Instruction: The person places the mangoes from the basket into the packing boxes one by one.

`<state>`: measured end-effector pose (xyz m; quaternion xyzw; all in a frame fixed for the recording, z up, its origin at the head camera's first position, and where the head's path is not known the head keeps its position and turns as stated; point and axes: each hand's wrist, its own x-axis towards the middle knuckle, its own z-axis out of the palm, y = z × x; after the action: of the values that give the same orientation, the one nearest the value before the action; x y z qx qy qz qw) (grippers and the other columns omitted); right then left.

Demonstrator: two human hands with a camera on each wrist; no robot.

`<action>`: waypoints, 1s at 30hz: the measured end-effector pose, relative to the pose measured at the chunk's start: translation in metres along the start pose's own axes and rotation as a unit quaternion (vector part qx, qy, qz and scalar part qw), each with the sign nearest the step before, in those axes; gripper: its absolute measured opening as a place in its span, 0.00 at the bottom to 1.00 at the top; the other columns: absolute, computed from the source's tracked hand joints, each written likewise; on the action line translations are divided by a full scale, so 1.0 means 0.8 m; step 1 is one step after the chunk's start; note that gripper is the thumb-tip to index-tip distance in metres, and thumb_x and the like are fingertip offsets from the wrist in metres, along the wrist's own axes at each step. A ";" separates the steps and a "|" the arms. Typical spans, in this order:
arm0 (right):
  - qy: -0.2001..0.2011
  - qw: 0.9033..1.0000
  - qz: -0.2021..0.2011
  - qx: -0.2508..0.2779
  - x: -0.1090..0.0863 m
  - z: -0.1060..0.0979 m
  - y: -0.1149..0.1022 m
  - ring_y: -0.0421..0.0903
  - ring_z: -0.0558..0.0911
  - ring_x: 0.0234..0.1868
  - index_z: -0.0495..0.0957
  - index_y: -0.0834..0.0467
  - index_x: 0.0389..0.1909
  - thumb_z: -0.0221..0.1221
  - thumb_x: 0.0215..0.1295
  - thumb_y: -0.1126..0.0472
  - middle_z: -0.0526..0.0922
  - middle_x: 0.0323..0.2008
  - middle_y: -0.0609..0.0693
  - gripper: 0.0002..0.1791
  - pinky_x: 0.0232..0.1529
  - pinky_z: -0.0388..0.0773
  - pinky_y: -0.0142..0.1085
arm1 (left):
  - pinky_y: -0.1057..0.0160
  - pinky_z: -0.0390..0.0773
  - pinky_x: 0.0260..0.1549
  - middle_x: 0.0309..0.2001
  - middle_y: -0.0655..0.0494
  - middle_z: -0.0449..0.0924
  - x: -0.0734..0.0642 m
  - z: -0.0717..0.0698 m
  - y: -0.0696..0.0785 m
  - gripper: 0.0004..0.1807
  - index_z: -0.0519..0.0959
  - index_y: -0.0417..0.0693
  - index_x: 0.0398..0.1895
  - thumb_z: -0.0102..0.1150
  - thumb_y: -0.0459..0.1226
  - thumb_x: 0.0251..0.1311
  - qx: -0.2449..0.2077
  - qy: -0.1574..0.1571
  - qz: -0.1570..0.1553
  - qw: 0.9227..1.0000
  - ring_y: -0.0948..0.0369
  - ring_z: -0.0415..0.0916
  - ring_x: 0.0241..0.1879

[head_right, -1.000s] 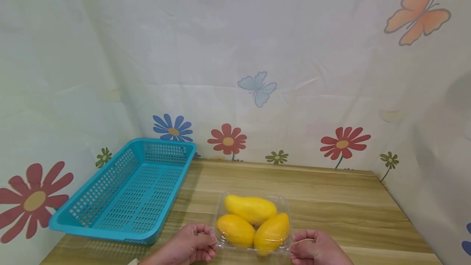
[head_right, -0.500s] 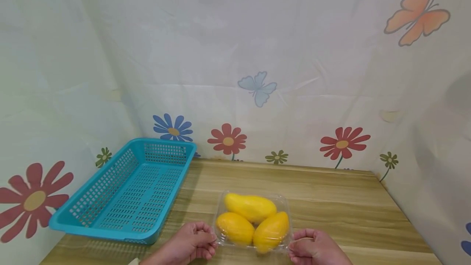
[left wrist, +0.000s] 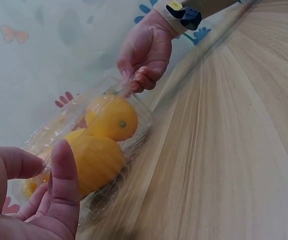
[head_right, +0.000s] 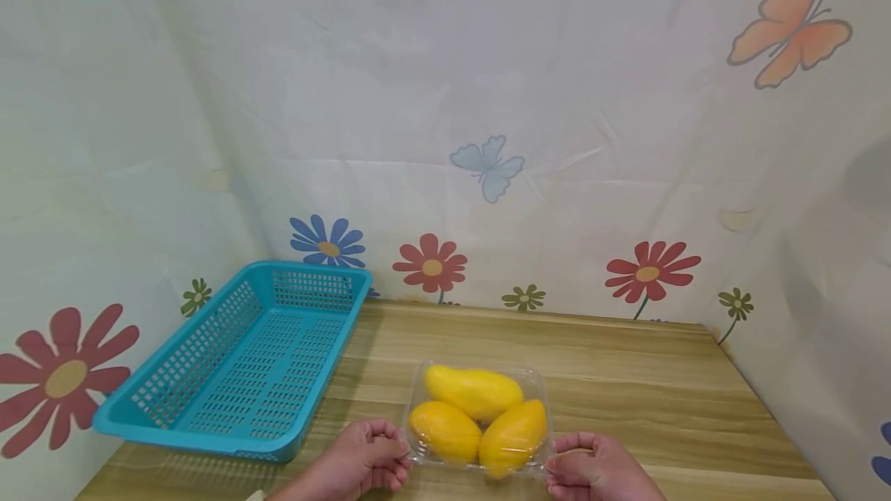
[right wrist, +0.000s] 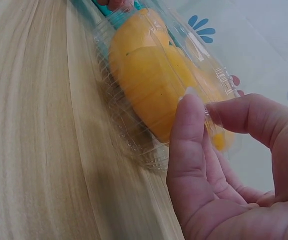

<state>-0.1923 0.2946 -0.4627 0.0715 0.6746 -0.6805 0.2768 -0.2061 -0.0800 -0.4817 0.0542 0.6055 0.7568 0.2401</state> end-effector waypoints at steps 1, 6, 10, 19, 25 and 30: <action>0.000 1.000 -0.001 0.000 0.000 0.000 0.000 0.45 0.88 0.38 0.72 0.69 0.56 0.61 0.72 0.65 0.88 0.39 0.55 0.17 0.49 0.87 0.38 | 0.70 0.84 0.27 0.26 0.54 0.84 0.000 0.000 0.000 0.04 0.74 0.43 0.35 0.59 0.28 0.65 -0.001 0.000 0.001 1.000 0.66 0.82 0.24; -0.001 1.000 -0.004 -0.001 0.000 0.001 0.000 0.45 0.88 0.37 0.72 0.69 0.56 0.59 0.73 0.65 0.88 0.39 0.55 0.16 0.48 0.87 0.37 | 0.69 0.84 0.27 0.27 0.54 0.84 0.001 -0.001 -0.002 0.04 0.74 0.43 0.36 0.58 0.28 0.66 -0.003 -0.004 0.002 1.000 0.66 0.82 0.24; -0.002 1.000 -0.006 0.002 0.001 0.000 0.001 0.44 0.88 0.37 0.72 0.69 0.56 0.59 0.73 0.65 0.88 0.38 0.55 0.16 0.47 0.87 0.37 | 0.69 0.84 0.27 0.27 0.54 0.84 0.002 -0.002 -0.002 0.04 0.74 0.43 0.36 0.58 0.28 0.66 -0.004 -0.004 -0.001 1.000 0.66 0.82 0.24; -0.004 1.000 -0.012 0.005 0.003 -0.001 0.003 0.45 0.89 0.38 0.73 0.68 0.55 0.60 0.72 0.65 0.88 0.38 0.54 0.15 0.47 0.87 0.38 | 0.69 0.84 0.28 0.28 0.54 0.83 0.000 -0.003 -0.001 0.03 0.74 0.43 0.37 0.58 0.29 0.67 -0.005 -0.008 -0.005 1.000 0.65 0.82 0.25; 0.025 1.000 -0.005 -0.003 0.003 -0.003 0.000 0.47 0.88 0.41 0.74 0.68 0.58 0.62 0.72 0.59 0.89 0.41 0.53 0.20 0.49 0.87 0.40 | 0.61 0.87 0.32 0.33 0.46 0.84 -0.008 -0.008 0.006 0.16 0.70 0.33 0.51 0.61 0.33 0.66 0.072 0.020 0.011 0.997 0.59 0.84 0.27; 0.140 0.986 -0.058 -0.074 0.002 0.000 -0.007 0.48 0.86 0.43 0.75 0.69 0.60 0.64 0.71 0.54 0.87 0.46 0.52 0.26 0.49 0.87 0.42 | 0.59 0.84 0.33 0.39 0.48 0.78 -0.025 -0.015 0.023 0.23 0.68 0.33 0.57 0.63 0.38 0.68 0.227 0.055 0.050 0.971 0.58 0.80 0.31</action>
<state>-0.1963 0.2940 -0.4582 0.1061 0.7582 -0.6270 0.1442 -0.1988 -0.1021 -0.4631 0.0955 0.7705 0.6122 0.1499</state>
